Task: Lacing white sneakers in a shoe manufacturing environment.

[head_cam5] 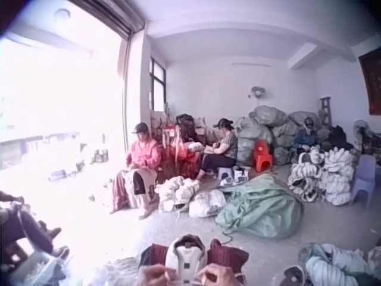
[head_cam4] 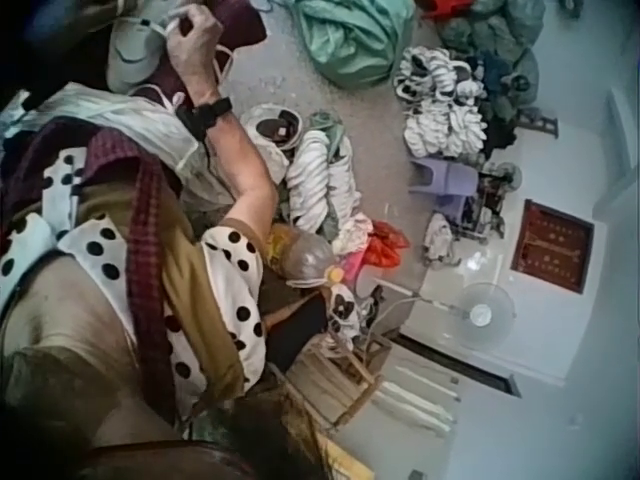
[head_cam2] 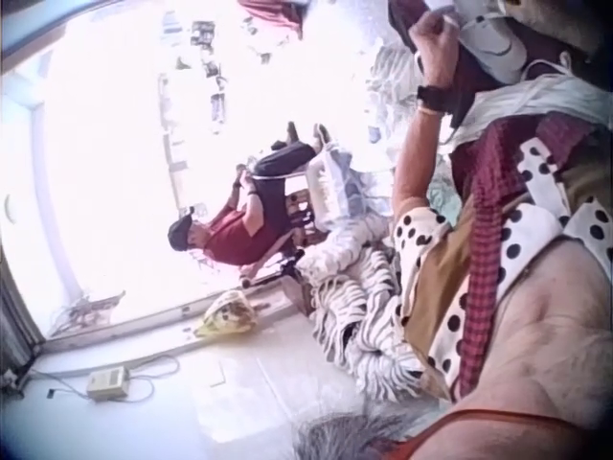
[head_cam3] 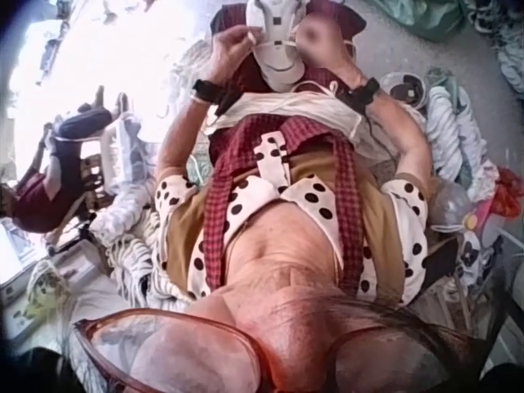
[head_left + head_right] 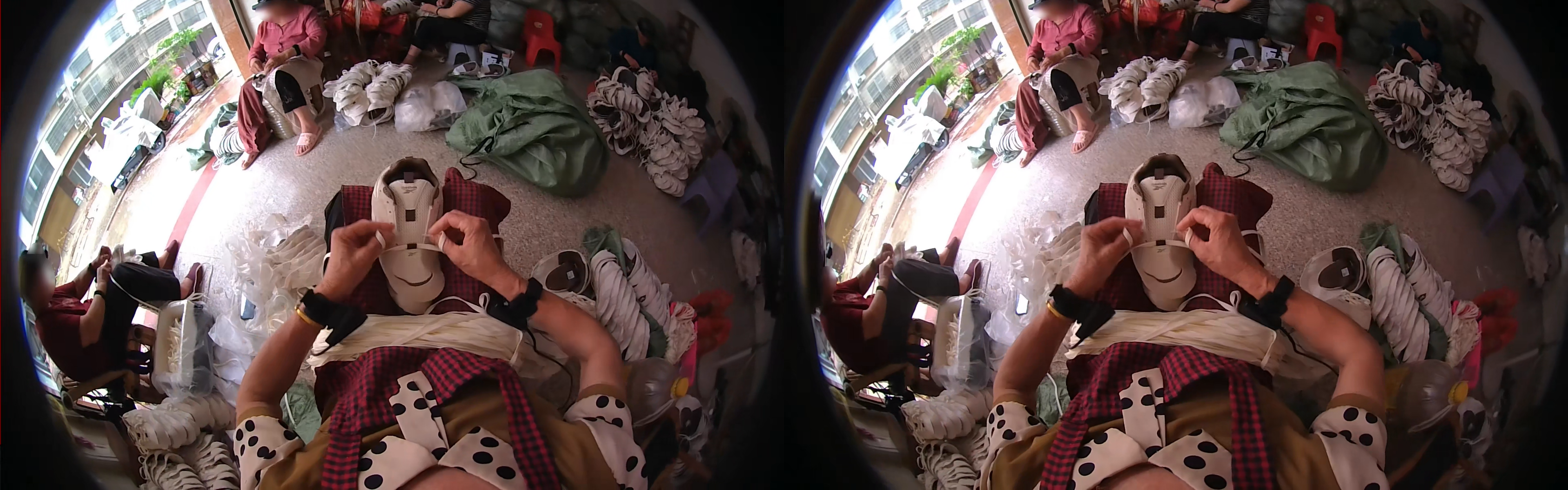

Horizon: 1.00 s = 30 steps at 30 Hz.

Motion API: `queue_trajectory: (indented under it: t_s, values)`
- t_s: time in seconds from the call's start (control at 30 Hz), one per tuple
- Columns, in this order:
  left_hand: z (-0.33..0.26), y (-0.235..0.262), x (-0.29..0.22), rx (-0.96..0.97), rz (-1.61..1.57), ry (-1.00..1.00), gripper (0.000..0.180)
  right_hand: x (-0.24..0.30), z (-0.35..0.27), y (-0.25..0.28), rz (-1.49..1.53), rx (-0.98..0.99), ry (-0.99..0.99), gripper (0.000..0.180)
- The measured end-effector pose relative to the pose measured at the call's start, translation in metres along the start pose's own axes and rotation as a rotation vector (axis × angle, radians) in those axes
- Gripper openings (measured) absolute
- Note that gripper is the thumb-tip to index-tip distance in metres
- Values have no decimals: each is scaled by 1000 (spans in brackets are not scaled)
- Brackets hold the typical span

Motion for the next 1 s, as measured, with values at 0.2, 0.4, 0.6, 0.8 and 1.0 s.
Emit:
queue_trajectory:
  t_s: [0.2,0.4,0.6,0.8,1.0]
  values:
    - [-20,-1,12,-22,15,99,21,-6,-12,4,27,64,-117,4]
    - [-26,-1,11,-53,-29,151,22,-4,-8,3,81,105,-176,3]
    - [-24,-4,1,-68,-72,151,19,-4,-7,-1,84,62,-169,3]
    - [-23,-9,2,-113,-86,116,17,1,0,-15,19,60,-174,7]
    - [-26,-12,-2,-177,-19,85,12,-16,-2,-23,190,88,-272,5]
Point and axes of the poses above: each hand's wrist, its own z-axis towards the middle knuckle, its own y-axis out of the back of the hand, x = y × z, the point moved 3 cm from there along z, towards the middle knuckle, and after that the axes turned 4 degrees about -z, right-handed, at the moved point
